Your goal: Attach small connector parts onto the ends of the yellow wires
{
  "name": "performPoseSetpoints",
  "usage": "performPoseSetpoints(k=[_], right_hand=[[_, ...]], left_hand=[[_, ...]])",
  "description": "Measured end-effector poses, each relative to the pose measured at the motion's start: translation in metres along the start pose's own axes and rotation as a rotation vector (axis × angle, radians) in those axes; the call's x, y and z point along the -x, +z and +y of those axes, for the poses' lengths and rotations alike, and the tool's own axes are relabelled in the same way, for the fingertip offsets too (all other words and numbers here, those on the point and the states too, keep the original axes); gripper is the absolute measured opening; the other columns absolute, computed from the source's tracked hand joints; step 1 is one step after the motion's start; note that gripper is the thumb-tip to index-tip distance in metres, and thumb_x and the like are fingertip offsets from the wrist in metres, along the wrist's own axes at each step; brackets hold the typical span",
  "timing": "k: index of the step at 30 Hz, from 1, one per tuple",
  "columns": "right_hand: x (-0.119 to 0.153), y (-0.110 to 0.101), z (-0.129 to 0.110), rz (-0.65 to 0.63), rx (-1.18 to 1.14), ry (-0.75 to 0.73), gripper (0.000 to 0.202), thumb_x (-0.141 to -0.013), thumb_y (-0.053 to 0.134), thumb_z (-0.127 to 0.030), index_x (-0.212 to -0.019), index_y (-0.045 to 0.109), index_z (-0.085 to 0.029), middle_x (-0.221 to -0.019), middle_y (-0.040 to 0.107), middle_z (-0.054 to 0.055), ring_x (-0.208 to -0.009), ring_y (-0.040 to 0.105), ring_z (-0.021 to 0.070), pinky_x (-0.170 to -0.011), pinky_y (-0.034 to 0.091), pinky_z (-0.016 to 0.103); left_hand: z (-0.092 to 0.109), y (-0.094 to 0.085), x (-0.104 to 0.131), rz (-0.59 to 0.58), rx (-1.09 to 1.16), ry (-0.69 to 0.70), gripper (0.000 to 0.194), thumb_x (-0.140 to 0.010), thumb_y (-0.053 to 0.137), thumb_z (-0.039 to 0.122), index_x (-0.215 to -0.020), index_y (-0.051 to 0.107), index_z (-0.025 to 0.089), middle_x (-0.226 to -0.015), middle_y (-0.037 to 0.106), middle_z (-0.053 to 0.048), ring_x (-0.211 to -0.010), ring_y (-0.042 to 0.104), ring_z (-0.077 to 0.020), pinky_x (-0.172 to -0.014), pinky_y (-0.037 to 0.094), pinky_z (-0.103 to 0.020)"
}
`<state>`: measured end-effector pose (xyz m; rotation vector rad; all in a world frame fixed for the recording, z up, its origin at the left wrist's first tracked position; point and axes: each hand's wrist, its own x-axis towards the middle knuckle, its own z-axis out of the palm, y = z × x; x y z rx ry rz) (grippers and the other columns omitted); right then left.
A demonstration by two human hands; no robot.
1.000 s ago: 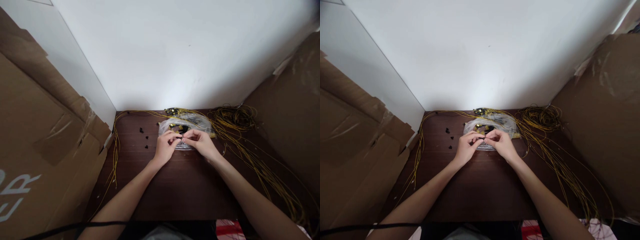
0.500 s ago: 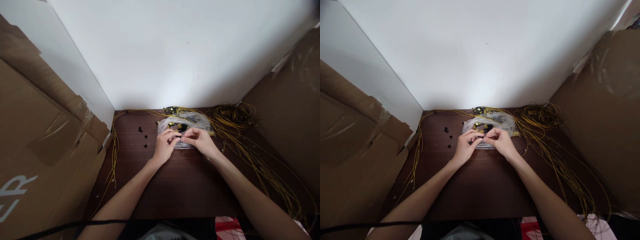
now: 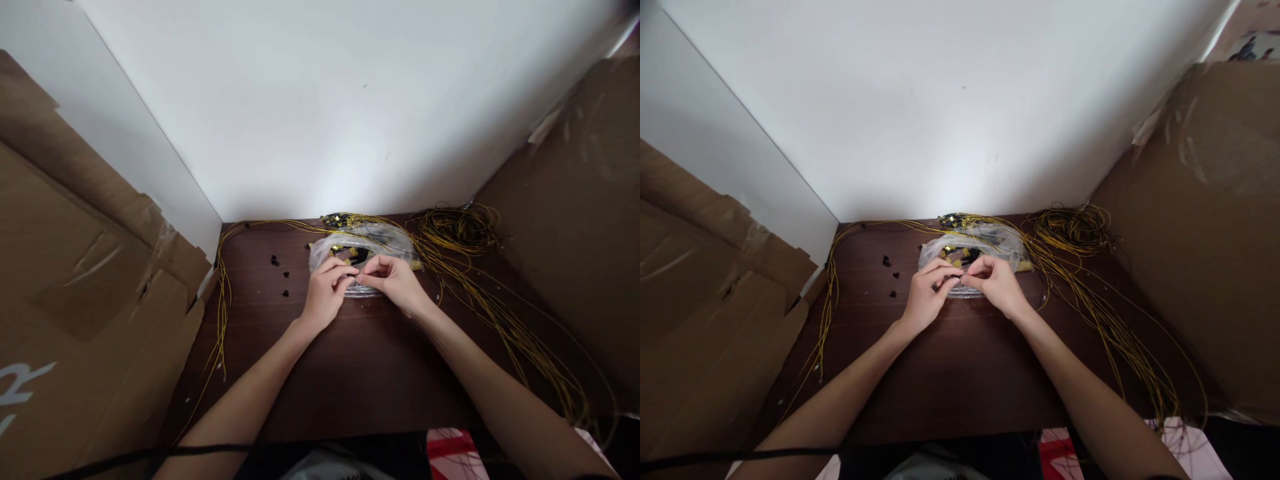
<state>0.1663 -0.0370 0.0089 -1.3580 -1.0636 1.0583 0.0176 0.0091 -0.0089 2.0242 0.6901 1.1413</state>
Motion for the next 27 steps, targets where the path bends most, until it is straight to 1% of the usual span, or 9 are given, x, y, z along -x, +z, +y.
performPoseSetpoints(k=[3, 6, 11, 14, 19, 27], right_hand=[[-0.0008, 0.0002, 0.0018, -0.004, 0.007, -0.021, 0.029, -0.052, 0.077, -0.031, -0.063, 0.054, -0.016, -0.064, 0.060, 0.001, -0.061, 0.055, 0.0136, -0.062, 0.043, 0.028], [-0.0020, 0.0009, 0.0026, 0.002, 0.003, -0.038, 0.028, -0.054, 0.075, -0.031, -0.061, 0.052, -0.017, -0.063, 0.058, 0.000, -0.060, 0.055, 0.0136, -0.062, 0.043, 0.029], [-0.0043, 0.0008, 0.0042, -0.009, 0.004, -0.065, 0.030, -0.054, 0.075, -0.030, -0.059, 0.048, -0.018, -0.062, 0.058, -0.001, -0.058, 0.053, 0.0125, -0.060, 0.043, 0.028], [-0.0045, 0.0000, 0.0051, -0.008, 0.014, -0.081, 0.029, -0.054, 0.075, -0.029, -0.060, 0.048, -0.017, -0.063, 0.058, -0.001, -0.058, 0.052, 0.0124, -0.059, 0.042, 0.027], [-0.0040, -0.0014, 0.0028, 0.005, 0.052, -0.088, 0.027, -0.057, 0.073, -0.029, -0.059, 0.048, -0.017, -0.058, 0.053, -0.003, -0.054, 0.048, 0.0105, -0.055, 0.038, 0.025], [-0.0031, -0.0015, -0.0025, -0.011, 0.031, -0.057, 0.029, -0.053, 0.076, -0.031, -0.059, 0.051, -0.017, -0.059, 0.054, -0.002, -0.054, 0.047, 0.0105, -0.055, 0.037, 0.026]], left_hand=[[0.0009, -0.0001, -0.0005, 0.003, -0.004, -0.002, 0.015, -0.077, 0.056, 0.012, -0.084, 0.068, 0.019, -0.082, 0.059, -0.004, -0.065, 0.049, -0.0109, -0.056, 0.039, -0.023], [0.0005, -0.0002, -0.0014, 0.004, -0.009, -0.029, 0.016, -0.076, 0.057, 0.010, -0.083, 0.068, 0.018, -0.079, 0.058, -0.003, -0.060, 0.044, -0.0092, -0.057, 0.037, -0.023], [-0.0037, -0.0001, -0.0031, -0.031, -0.007, -0.093, 0.015, -0.075, 0.058, 0.011, -0.084, 0.069, 0.017, -0.076, 0.057, -0.002, -0.054, 0.038, -0.0072, -0.054, 0.033, -0.022], [-0.0043, -0.0004, -0.0032, -0.047, 0.009, -0.097, 0.014, -0.076, 0.058, 0.013, -0.083, 0.068, 0.017, -0.077, 0.057, -0.002, -0.054, 0.038, -0.0070, -0.053, 0.032, -0.021], [-0.0019, -0.0007, -0.0035, -0.080, 0.016, -0.104, 0.014, -0.076, 0.057, 0.013, -0.083, 0.068, 0.017, -0.077, 0.058, -0.002, -0.052, 0.036, -0.0067, -0.053, 0.032, -0.021], [-0.0024, -0.0003, -0.0030, -0.016, 0.015, -0.101, 0.013, -0.076, 0.059, 0.015, -0.084, 0.069, 0.018, -0.075, 0.057, -0.002, -0.056, 0.041, -0.0086, -0.055, 0.034, -0.022]])
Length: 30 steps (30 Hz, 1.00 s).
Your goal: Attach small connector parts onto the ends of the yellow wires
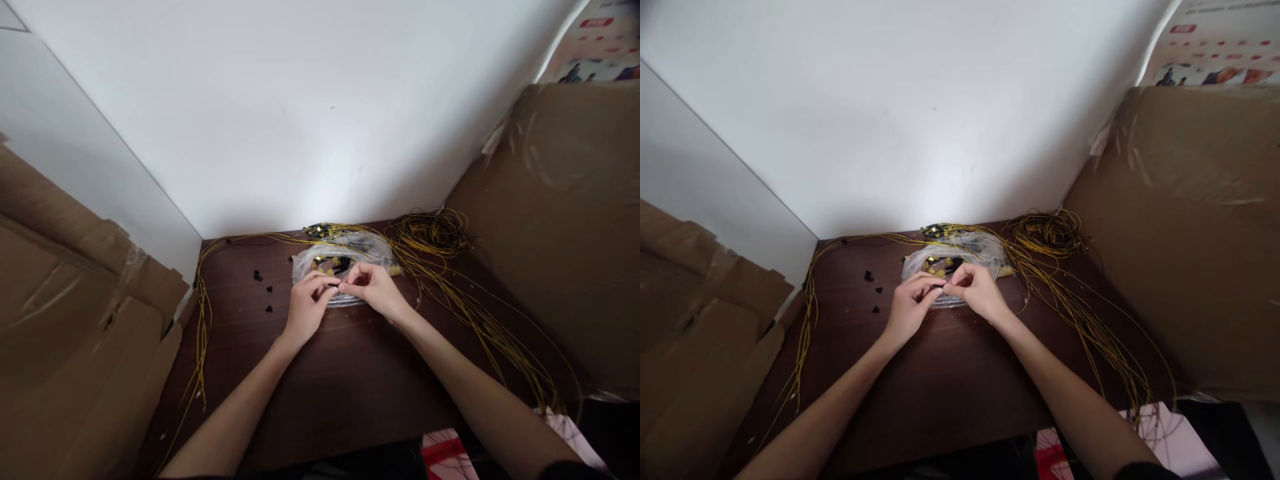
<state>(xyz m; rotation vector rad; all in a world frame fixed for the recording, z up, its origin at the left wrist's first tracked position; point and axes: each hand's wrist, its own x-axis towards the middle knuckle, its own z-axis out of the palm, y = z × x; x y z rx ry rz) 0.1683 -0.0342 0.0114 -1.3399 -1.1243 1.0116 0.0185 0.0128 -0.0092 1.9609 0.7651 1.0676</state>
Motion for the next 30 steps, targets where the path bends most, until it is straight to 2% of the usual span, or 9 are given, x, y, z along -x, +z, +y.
performPoseSetpoints(k=[5, 10, 14, 19, 30], right_hand=[[0.0003, 0.0025, 0.0003, 0.022, -0.041, -0.007, 0.031, -0.052, 0.077, -0.032, -0.065, 0.053, -0.017, -0.064, 0.057, -0.001, -0.057, 0.051, 0.0109, -0.057, 0.040, 0.026], [0.0026, 0.0034, -0.0014, -0.022, -0.010, 0.056, 0.028, -0.061, 0.070, -0.038, -0.072, 0.056, -0.016, -0.062, 0.055, -0.001, -0.049, 0.047, 0.0100, -0.043, 0.035, 0.023], [0.0029, 0.0025, -0.0016, -0.031, 0.096, -0.035, 0.021, -0.068, 0.063, -0.035, -0.068, 0.059, -0.014, -0.064, 0.058, 0.002, -0.053, 0.048, 0.0104, -0.051, 0.039, 0.025], [0.0017, 0.0004, 0.0019, -0.029, 0.141, -0.072, 0.017, -0.070, 0.060, -0.031, -0.072, 0.062, -0.014, -0.069, 0.062, 0.004, -0.063, 0.056, 0.0148, -0.062, 0.044, 0.028], [0.0035, -0.0006, 0.0019, 0.000, 0.293, -0.171, 0.018, -0.074, 0.059, -0.030, -0.078, 0.067, -0.014, -0.072, 0.066, 0.005, -0.067, 0.058, 0.0171, -0.064, 0.044, 0.029]], left_hand=[[-0.0002, 0.0003, 0.0001, 0.027, 0.012, 0.010, 0.013, -0.076, 0.059, 0.016, -0.085, 0.068, 0.018, -0.076, 0.057, -0.002, -0.057, 0.043, -0.0088, -0.057, 0.035, -0.023], [0.0007, 0.0001, 0.0004, 0.053, 0.021, 0.009, 0.013, -0.077, 0.058, 0.019, -0.086, 0.068, 0.017, -0.078, 0.058, -0.002, -0.059, 0.045, -0.0093, -0.058, 0.037, -0.023], [0.0011, -0.0004, 0.0003, 0.068, 0.016, -0.008, 0.013, -0.076, 0.059, 0.018, -0.086, 0.068, 0.018, -0.079, 0.059, -0.002, -0.059, 0.046, -0.0095, -0.058, 0.037, -0.023], [0.0008, 0.0001, 0.0002, 0.074, 0.016, -0.008, 0.014, -0.076, 0.059, 0.018, -0.086, 0.068, 0.018, -0.079, 0.060, -0.003, -0.061, 0.048, -0.0103, -0.058, 0.038, -0.023], [0.0020, 0.0014, 0.0004, 0.114, 0.014, -0.020, 0.014, -0.076, 0.060, 0.019, -0.086, 0.069, 0.016, -0.078, 0.060, -0.003, -0.055, 0.043, -0.0080, -0.056, 0.037, -0.022]])
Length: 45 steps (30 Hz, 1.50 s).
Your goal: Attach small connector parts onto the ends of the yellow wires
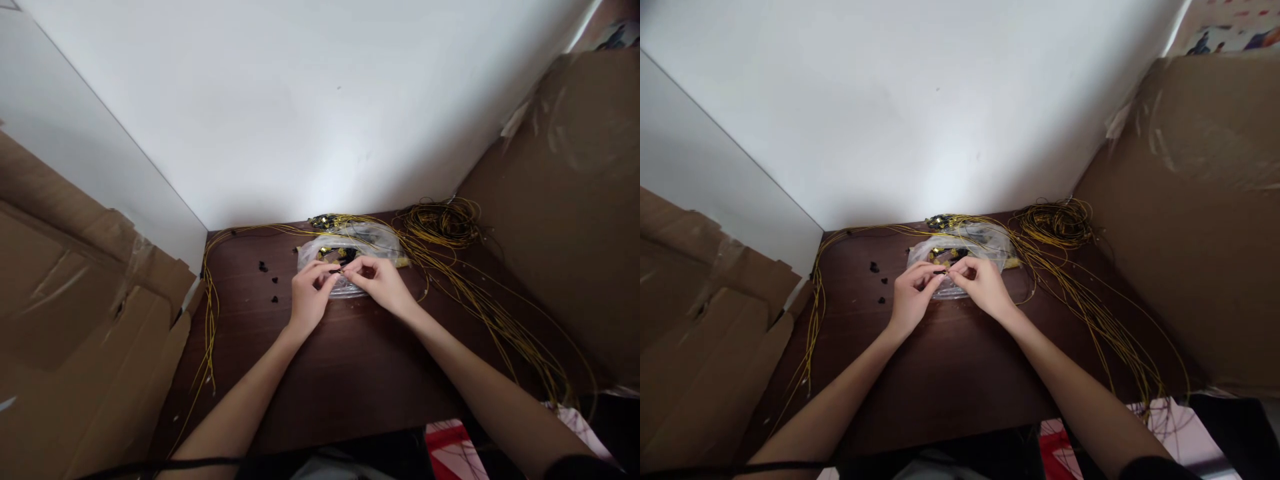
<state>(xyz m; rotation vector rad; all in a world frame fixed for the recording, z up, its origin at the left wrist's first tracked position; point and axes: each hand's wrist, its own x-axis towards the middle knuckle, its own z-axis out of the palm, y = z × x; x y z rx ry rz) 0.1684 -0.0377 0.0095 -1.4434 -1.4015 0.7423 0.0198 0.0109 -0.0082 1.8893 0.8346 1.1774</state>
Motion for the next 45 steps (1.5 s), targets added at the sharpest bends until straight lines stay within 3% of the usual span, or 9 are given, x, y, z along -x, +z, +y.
performPoseSetpoints(k=[7, 19, 25, 33, 45], right_hand=[[0.0015, -0.0011, -0.0046, 0.049, 0.093, -0.053, 0.016, -0.075, 0.060, -0.030, -0.078, 0.068, -0.016, -0.075, 0.068, 0.006, -0.068, 0.059, 0.0181, -0.063, 0.044, 0.030], [0.0018, -0.0009, -0.0040, 0.028, 0.101, 0.001, 0.017, -0.073, 0.059, -0.031, -0.072, 0.066, -0.016, -0.073, 0.067, 0.005, -0.067, 0.059, 0.0179, -0.065, 0.045, 0.030], [0.0005, -0.0018, -0.0035, 0.021, -0.040, 0.068, 0.018, -0.071, 0.061, -0.033, -0.069, 0.063, -0.015, -0.071, 0.065, 0.005, -0.063, 0.056, 0.0158, -0.062, 0.044, 0.029], [0.0005, 0.0027, -0.0026, -0.006, -0.168, 0.091, 0.022, -0.068, 0.065, -0.038, -0.070, 0.063, -0.016, -0.072, 0.066, 0.005, -0.065, 0.057, 0.0160, -0.063, 0.044, 0.029], [0.0019, 0.0047, -0.0062, 0.028, -0.208, 0.120, 0.022, -0.067, 0.066, -0.038, -0.067, 0.062, -0.016, -0.063, 0.061, 0.002, -0.056, 0.051, 0.0123, -0.057, 0.041, 0.027]], left_hand=[[-0.0025, 0.0001, 0.0009, 0.016, -0.001, -0.043, 0.015, -0.075, 0.061, 0.024, -0.085, 0.069, 0.017, -0.075, 0.061, -0.002, -0.055, 0.043, -0.0083, -0.055, 0.038, -0.022], [0.0009, -0.0002, -0.0005, -0.005, -0.012, 0.026, 0.014, -0.074, 0.060, 0.016, -0.084, 0.069, 0.018, -0.079, 0.060, -0.002, -0.057, 0.045, -0.0082, -0.058, 0.040, -0.023], [-0.0009, -0.0004, -0.0010, 0.069, 0.004, -0.127, 0.014, -0.073, 0.061, 0.019, -0.085, 0.068, 0.017, -0.075, 0.064, -0.002, -0.055, 0.049, -0.0089, -0.053, 0.040, -0.022], [-0.0028, 0.0039, 0.0004, 0.023, 0.220, -0.171, 0.013, -0.072, 0.062, 0.019, -0.084, 0.067, 0.018, -0.078, 0.066, -0.004, -0.068, 0.060, -0.0147, -0.059, 0.047, -0.026], [-0.0047, 0.0062, -0.0006, 0.106, 0.270, -0.255, 0.013, -0.068, 0.066, 0.019, -0.081, 0.065, 0.016, -0.071, 0.064, -0.002, -0.056, 0.052, -0.0096, -0.051, 0.042, -0.023]])
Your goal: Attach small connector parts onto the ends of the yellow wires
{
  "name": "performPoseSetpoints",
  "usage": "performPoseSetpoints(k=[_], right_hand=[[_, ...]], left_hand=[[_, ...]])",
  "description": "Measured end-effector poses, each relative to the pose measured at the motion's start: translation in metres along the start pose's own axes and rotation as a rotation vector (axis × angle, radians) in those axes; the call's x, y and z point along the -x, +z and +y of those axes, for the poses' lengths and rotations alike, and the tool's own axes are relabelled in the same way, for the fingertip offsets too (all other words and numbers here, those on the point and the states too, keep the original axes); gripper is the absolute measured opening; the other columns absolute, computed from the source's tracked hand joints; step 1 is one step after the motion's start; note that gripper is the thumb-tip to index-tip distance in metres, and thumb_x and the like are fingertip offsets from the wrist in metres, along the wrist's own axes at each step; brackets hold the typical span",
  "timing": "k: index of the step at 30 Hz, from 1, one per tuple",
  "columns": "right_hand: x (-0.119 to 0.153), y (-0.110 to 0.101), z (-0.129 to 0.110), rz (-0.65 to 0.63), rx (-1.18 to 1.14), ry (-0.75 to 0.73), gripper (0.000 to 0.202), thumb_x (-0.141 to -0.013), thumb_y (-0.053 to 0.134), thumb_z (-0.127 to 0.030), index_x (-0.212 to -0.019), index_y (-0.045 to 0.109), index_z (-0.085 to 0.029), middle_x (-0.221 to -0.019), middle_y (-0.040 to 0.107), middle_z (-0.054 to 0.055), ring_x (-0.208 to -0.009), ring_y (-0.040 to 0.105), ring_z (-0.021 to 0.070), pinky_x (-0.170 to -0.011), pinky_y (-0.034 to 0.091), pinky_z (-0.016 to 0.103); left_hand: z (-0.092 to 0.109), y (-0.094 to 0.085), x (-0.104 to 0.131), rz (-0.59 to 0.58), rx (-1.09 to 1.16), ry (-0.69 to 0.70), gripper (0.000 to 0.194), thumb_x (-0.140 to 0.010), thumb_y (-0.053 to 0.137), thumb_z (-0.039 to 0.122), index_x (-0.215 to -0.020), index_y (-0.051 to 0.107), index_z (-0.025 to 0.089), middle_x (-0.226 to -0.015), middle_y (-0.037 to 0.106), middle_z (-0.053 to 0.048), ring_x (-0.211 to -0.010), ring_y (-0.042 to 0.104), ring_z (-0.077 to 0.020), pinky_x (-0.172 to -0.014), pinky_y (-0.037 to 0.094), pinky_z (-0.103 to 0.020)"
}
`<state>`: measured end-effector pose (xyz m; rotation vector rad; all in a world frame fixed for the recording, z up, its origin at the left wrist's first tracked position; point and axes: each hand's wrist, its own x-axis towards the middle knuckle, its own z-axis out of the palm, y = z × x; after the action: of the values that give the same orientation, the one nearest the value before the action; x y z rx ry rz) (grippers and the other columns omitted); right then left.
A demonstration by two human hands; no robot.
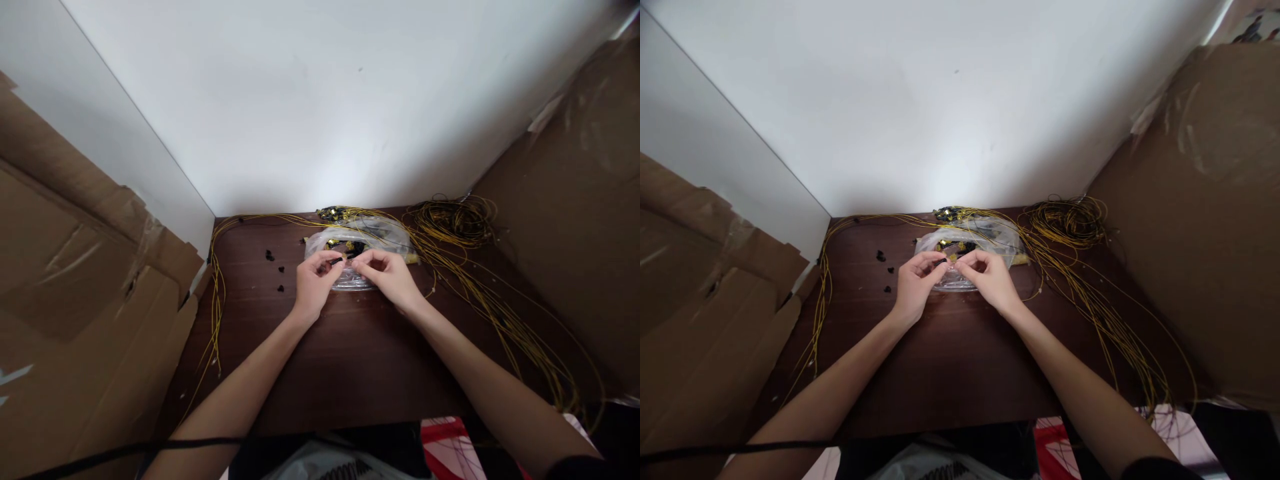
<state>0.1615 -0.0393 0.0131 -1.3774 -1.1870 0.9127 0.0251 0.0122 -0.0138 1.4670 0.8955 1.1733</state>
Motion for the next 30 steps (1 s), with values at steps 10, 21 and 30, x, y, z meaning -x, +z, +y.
performPoseSetpoints(k=[10, 21, 30], right_hand=[[0.0006, 0.0030, 0.0000, -0.063, -0.031, 0.045, 0.022, -0.067, 0.067, -0.038, -0.068, 0.063, -0.016, -0.059, 0.057, 0.000, -0.051, 0.047, 0.0098, -0.049, 0.036, 0.024], [0.0022, 0.0051, -0.0003, -0.078, -0.123, 0.139, 0.025, -0.066, 0.067, -0.038, -0.069, 0.061, -0.014, -0.056, 0.054, -0.001, -0.049, 0.047, 0.0089, -0.041, 0.035, 0.020], [0.0022, 0.0054, -0.0019, -0.059, -0.051, 0.140, 0.025, -0.066, 0.066, -0.039, -0.065, 0.058, -0.014, -0.053, 0.052, -0.002, -0.044, 0.043, 0.0076, -0.039, 0.031, 0.020]], left_hand=[[0.0066, 0.0001, 0.0018, -0.064, 0.110, -0.024, 0.009, -0.066, 0.065, 0.016, -0.075, 0.063, 0.016, -0.072, 0.063, -0.002, -0.059, 0.052, -0.0098, -0.055, 0.042, -0.023], [0.0055, -0.0004, 0.0008, -0.038, 0.091, -0.009, 0.008, -0.066, 0.065, 0.015, -0.074, 0.061, 0.015, -0.067, 0.061, -0.001, -0.057, 0.049, -0.0089, -0.054, 0.036, -0.021], [0.0014, -0.0018, 0.0025, -0.035, -0.087, 0.145, 0.006, -0.070, 0.061, 0.014, -0.076, 0.062, 0.016, -0.066, 0.058, 0.000, -0.054, 0.042, -0.0084, -0.052, 0.033, -0.021]])
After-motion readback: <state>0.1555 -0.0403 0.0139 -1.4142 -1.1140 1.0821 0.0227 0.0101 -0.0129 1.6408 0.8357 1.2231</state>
